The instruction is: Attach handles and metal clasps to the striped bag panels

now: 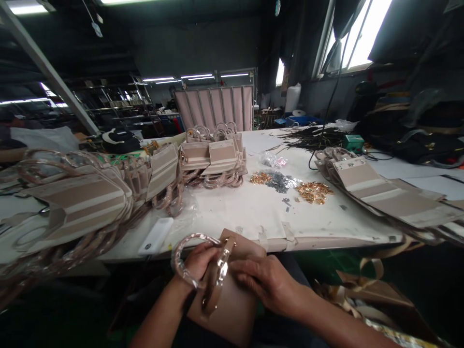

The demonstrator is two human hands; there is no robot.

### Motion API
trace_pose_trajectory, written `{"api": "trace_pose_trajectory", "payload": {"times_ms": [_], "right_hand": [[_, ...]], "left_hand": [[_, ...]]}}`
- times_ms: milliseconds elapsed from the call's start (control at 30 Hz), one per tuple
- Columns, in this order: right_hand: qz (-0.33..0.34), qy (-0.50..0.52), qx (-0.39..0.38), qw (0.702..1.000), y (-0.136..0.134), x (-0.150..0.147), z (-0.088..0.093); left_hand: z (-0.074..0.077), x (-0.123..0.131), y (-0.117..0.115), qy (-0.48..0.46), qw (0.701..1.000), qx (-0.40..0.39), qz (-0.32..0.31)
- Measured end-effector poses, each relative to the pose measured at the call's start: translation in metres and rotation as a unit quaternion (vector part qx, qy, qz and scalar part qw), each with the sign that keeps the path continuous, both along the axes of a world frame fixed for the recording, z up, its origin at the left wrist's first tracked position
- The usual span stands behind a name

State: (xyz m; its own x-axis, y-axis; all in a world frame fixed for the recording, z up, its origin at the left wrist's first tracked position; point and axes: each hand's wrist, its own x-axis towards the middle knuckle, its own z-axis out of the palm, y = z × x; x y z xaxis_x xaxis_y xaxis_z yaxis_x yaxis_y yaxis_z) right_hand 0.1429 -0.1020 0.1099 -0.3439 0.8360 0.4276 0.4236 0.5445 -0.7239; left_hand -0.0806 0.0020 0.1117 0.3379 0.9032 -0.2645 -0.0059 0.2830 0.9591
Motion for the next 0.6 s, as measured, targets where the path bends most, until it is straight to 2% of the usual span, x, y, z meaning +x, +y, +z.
{"api": "trace_pose_trajectory", "payload": {"times_ms": [100, 233, 300, 400, 467, 533, 600], "right_hand": [[0.018, 0.033, 0.014, 0.999, 0.010, -0.014, -0.001], [-0.069, 0.094, 0.018, 0.993, 0.029, -0.017, -0.007], [-0.089, 0.097, 0.012, 0.991, 0.036, -0.015, -0.007], [-0.088, 0.053, -0.002, 0.995, 0.039, -0.014, -0.006], [-0.111, -0.011, -0.013, 0.994, 0.037, -0.013, -0.009], [-0.133, -0.070, -0.029, 0.988, 0.037, -0.009, -0.019], [-0.133, -0.101, -0.039, 0.985, 0.043, -0.002, -0.035]], "left_hand": [[0.004, 0.001, -0.005, 0.024, 0.998, 0.011, -0.049], [0.006, -0.005, -0.012, 0.036, 0.995, 0.044, -0.079], [0.007, -0.008, -0.014, 0.054, 0.992, 0.074, -0.087], [0.009, -0.008, -0.021, 0.086, 0.986, 0.106, -0.098], [0.007, -0.005, -0.030, 0.090, 0.982, 0.117, -0.114], [0.001, -0.002, -0.037, 0.077, 0.979, 0.122, -0.147], [-0.006, 0.000, -0.040, 0.070, 0.980, 0.112, -0.151]]}}
